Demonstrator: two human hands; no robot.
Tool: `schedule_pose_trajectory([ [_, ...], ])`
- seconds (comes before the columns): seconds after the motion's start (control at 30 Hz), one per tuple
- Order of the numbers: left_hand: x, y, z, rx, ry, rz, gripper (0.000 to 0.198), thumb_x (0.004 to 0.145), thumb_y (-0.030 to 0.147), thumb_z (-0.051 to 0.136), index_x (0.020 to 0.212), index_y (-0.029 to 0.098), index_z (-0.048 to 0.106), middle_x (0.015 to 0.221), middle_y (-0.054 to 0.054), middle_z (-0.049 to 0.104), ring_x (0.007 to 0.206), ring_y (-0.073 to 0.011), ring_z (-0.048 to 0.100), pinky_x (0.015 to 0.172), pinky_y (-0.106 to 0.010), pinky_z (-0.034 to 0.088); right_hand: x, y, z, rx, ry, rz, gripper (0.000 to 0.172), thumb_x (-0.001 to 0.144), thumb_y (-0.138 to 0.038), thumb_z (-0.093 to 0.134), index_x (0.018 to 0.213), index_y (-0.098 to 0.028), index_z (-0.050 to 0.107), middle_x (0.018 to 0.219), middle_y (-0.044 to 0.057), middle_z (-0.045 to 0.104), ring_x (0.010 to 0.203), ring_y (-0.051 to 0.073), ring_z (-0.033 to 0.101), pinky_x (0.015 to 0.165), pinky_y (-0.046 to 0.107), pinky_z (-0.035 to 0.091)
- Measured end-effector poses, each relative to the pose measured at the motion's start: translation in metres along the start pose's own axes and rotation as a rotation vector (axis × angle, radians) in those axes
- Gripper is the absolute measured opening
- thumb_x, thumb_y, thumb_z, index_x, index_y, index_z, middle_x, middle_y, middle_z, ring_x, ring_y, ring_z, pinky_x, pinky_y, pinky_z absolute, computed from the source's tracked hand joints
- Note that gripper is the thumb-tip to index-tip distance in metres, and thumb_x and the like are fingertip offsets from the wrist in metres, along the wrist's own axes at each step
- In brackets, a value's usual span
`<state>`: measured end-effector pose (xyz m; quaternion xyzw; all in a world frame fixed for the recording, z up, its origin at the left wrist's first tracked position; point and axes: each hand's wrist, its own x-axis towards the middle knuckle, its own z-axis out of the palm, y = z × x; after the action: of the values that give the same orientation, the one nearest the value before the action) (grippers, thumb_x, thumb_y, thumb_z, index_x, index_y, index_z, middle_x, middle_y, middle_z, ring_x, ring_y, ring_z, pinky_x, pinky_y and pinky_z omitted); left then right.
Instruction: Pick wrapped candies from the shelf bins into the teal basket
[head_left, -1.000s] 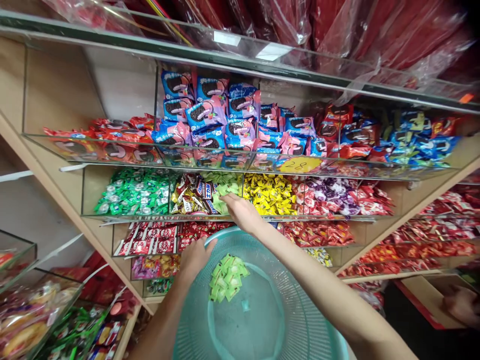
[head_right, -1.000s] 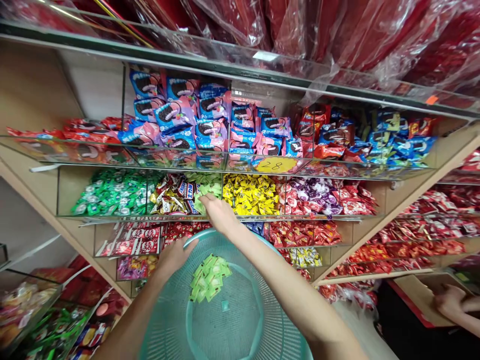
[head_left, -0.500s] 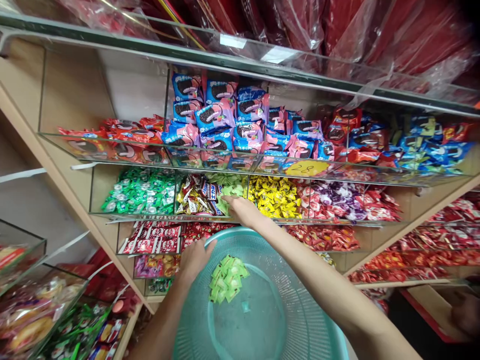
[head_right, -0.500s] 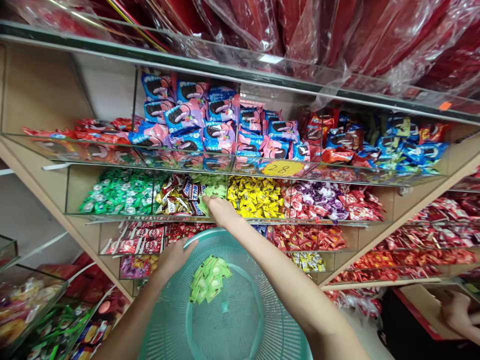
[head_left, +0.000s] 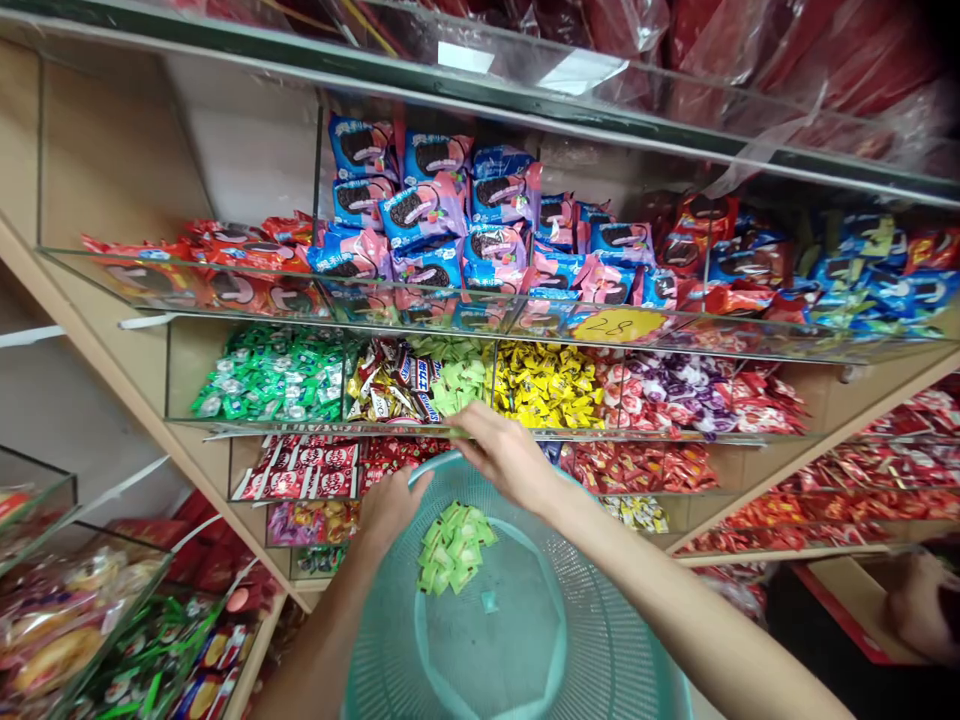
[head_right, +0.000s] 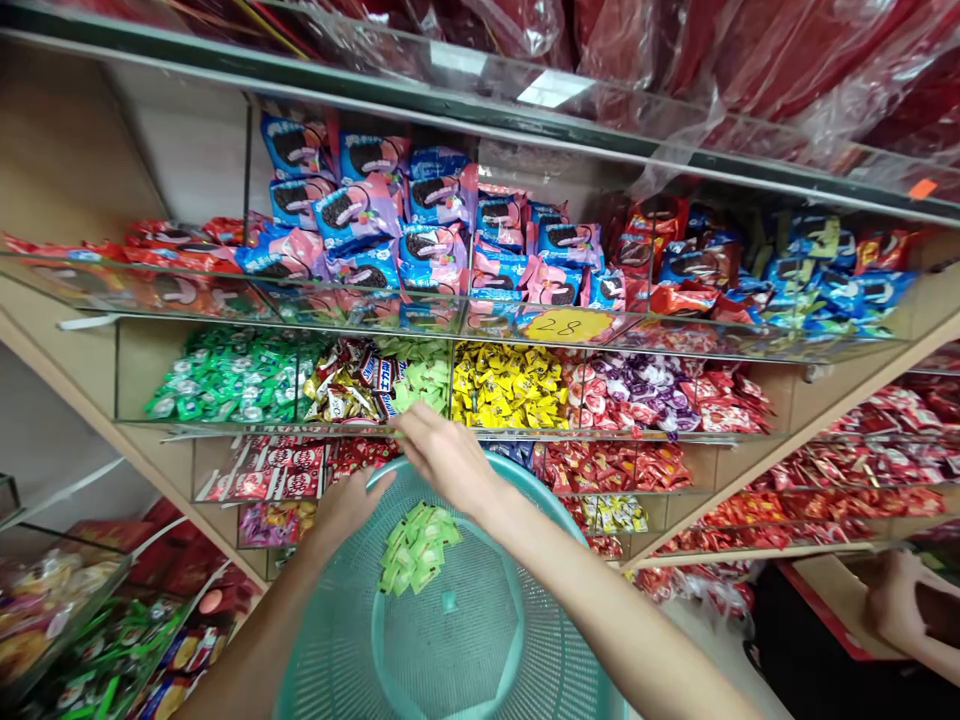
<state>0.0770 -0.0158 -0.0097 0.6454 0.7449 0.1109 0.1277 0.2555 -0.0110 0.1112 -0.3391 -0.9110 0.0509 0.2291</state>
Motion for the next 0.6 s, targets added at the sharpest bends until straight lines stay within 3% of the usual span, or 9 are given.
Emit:
schedule_pose_trajectory([
  [0.13,0.001,-0.001,0.002,-0.011,-0.016,-0.004,0.057,0.086,0.057,0.026,0.112,0.019,0.06,0.102,-0.012,0.068,0.096,-0.0262,0.062,0.075,-0.032,0.044,-0.038,0.009,0.041,0.092,-0.107,0.022,0.017,0.092,-0.022,0.039,0.105,-0.02,0.051,0.099,0.005,0.055,0.087,0.014,0.055,0.072,0.023,0.04],
  [0.3,0.002,-0.002,0.005,-0.018,-0.016,-0.024,0.063,0.085,0.061,0.026,0.12,0.019,0.056,0.107,-0.013,0.067,0.1,-0.0257,0.061,0.08,-0.031,0.043,-0.068,0.042,0.088,-0.016,-0.245,0.149,0.015,0.093,-0.022,0.038,0.096,-0.02,0.052,0.096,0.004,0.057,0.079,0.013,0.056,0.063,0.022,0.037],
  [0.43,0.002,0.0,0.003,-0.014,-0.028,-0.036,0.061,0.085,0.06,0.027,0.12,0.019,0.056,0.107,-0.013,0.067,0.101,-0.0242,0.06,0.081,-0.03,0.042,-0.075,0.056,0.102,-0.135,-0.291,0.185,0.016,0.094,-0.023,0.036,0.093,-0.02,0.052,0.096,0.003,0.057,0.071,0.012,0.055,0.058,0.023,0.033],
  [0.6,-0.001,0.002,0.0,-0.005,-0.031,-0.026,0.058,0.085,0.059,0.027,0.116,0.02,0.058,0.106,-0.012,0.067,0.097,-0.0242,0.062,0.078,-0.03,0.042,-0.075,0.053,0.112,-0.203,-0.309,0.11,0.018,0.095,-0.022,0.033,0.095,-0.021,0.05,0.097,0.003,0.056,0.069,0.011,0.054,0.056,0.023,0.033],
])
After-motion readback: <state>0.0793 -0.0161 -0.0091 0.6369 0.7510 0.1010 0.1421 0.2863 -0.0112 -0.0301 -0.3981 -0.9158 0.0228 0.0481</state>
